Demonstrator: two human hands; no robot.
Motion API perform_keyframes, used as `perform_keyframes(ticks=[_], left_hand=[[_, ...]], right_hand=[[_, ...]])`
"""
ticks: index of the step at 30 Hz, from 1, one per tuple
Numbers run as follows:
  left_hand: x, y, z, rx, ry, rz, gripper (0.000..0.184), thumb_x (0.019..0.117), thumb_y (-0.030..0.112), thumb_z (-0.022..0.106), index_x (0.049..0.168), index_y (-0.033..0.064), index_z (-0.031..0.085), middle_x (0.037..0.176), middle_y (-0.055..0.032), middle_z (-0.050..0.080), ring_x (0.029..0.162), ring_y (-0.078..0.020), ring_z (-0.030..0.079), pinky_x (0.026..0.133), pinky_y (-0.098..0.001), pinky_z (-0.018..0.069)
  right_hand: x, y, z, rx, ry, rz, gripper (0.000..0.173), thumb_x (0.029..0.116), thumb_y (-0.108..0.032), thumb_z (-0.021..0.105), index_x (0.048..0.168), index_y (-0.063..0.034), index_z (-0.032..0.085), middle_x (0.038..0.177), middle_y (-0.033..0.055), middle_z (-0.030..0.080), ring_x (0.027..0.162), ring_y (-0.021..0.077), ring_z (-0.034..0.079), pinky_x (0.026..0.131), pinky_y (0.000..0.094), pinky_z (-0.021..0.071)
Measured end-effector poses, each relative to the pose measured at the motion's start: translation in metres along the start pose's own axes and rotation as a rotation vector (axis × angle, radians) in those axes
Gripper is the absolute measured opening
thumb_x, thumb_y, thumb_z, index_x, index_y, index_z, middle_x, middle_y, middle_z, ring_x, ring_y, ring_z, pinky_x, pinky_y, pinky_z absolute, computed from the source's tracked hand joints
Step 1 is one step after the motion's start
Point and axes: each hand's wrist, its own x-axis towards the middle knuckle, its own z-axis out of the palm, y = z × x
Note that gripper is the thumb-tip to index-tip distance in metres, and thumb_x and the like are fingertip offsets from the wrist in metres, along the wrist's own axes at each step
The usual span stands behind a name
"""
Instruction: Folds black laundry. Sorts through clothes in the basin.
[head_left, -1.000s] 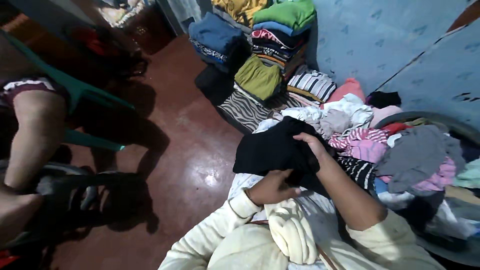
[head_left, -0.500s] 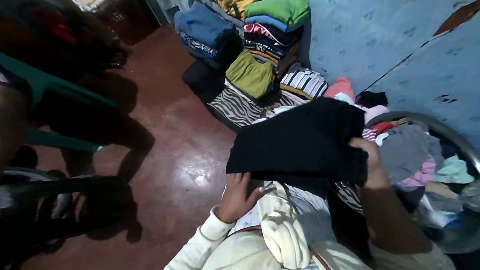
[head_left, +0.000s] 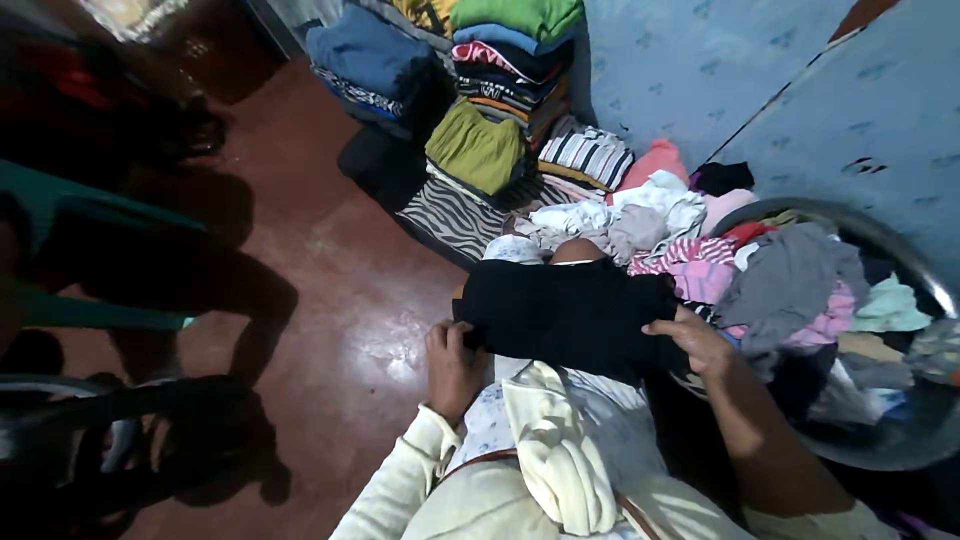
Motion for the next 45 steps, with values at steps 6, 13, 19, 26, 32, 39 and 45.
perform_keyframes(ticks=[6,13,19,26,32,39,45], left_hand=[[0.015,-0.008,-0.003,0.021,0.007,0.001,0.023,0.0869,0.007,0.068,0.108,-0.0019,0.069,0.111,-0.0218,0.068,0.106,-0.0406,0.063,0.094,-0.0547,0.0510],[0.022,-0.018,-0.019,-0.002,0.104,0.154,0.019,0.0881,0.000,0.066,0.106,-0.0021,0.072,0.107,-0.0195,0.071,0.100,-0.0328,0.069,0.088,-0.0459,0.0578],[-0.009,-0.023,-0.026,-0.105,0.116,0.230,0.011,0.0928,0.001,0.064,0.099,-0.0039,0.071,0.111,-0.0190,0.074,0.106,-0.0262,0.072,0.095,-0.0364,0.0580],[-0.024,-0.039,0.000,-0.021,0.058,0.133,0.018,0.0862,0.012,0.071,0.097,-0.0014,0.066,0.108,-0.0225,0.062,0.101,-0.0290,0.064,0.089,-0.0356,0.0552],[-0.011,-0.026,-0.022,-0.051,0.129,0.191,0.012,0.0898,0.008,0.070,0.099,0.0013,0.074,0.103,-0.0166,0.071,0.100,-0.0227,0.068,0.090,-0.0320,0.0564],[-0.041,-0.028,-0.034,-0.013,0.091,0.255,0.012,0.0915,0.010,0.068,0.097,0.0032,0.076,0.100,-0.0163,0.071,0.096,-0.0211,0.068,0.088,-0.0280,0.0559],[-0.039,-0.027,-0.044,-0.029,0.140,0.326,0.006,0.0904,0.010,0.069,0.092,0.0048,0.072,0.094,-0.0131,0.069,0.094,-0.0188,0.067,0.087,-0.0253,0.0549]], right_hand=[[0.000,-0.020,-0.002,0.016,0.012,-0.056,0.050,0.0863,0.006,0.062,0.134,-0.0031,0.052,0.115,0.0081,0.067,0.100,0.0090,0.067,0.084,0.0286,0.0584],[0.001,-0.030,-0.010,0.171,0.018,-0.121,0.045,0.0889,0.010,0.056,0.130,-0.0089,0.054,0.102,0.0043,0.070,0.088,0.0098,0.070,0.076,0.0306,0.0612],[-0.018,0.003,-0.019,-0.035,0.069,0.017,0.059,0.0821,0.009,0.059,0.139,-0.0022,0.046,0.114,0.0038,0.065,0.095,0.0018,0.065,0.080,0.0220,0.0566],[-0.010,0.041,-0.020,-0.016,-0.086,0.117,0.091,0.0870,-0.004,0.073,0.161,-0.0135,0.020,0.150,0.0135,0.048,0.121,0.0189,0.062,0.089,0.0374,0.0596],[-0.025,0.007,-0.034,-0.194,-0.084,-0.033,0.085,0.0912,-0.008,0.070,0.162,-0.0211,0.024,0.150,0.0119,0.049,0.106,0.0182,0.066,0.070,0.0344,0.0592],[-0.047,0.044,-0.041,-0.234,-0.079,0.120,0.098,0.0880,-0.006,0.076,0.164,-0.0248,0.017,0.151,0.0188,0.046,0.097,0.0311,0.065,0.062,0.0442,0.0570],[-0.043,0.034,-0.049,-0.199,-0.040,-0.036,0.077,0.0855,-0.017,0.074,0.154,-0.0261,0.040,0.155,0.0064,0.045,0.106,0.0231,0.064,0.061,0.0387,0.0564]])
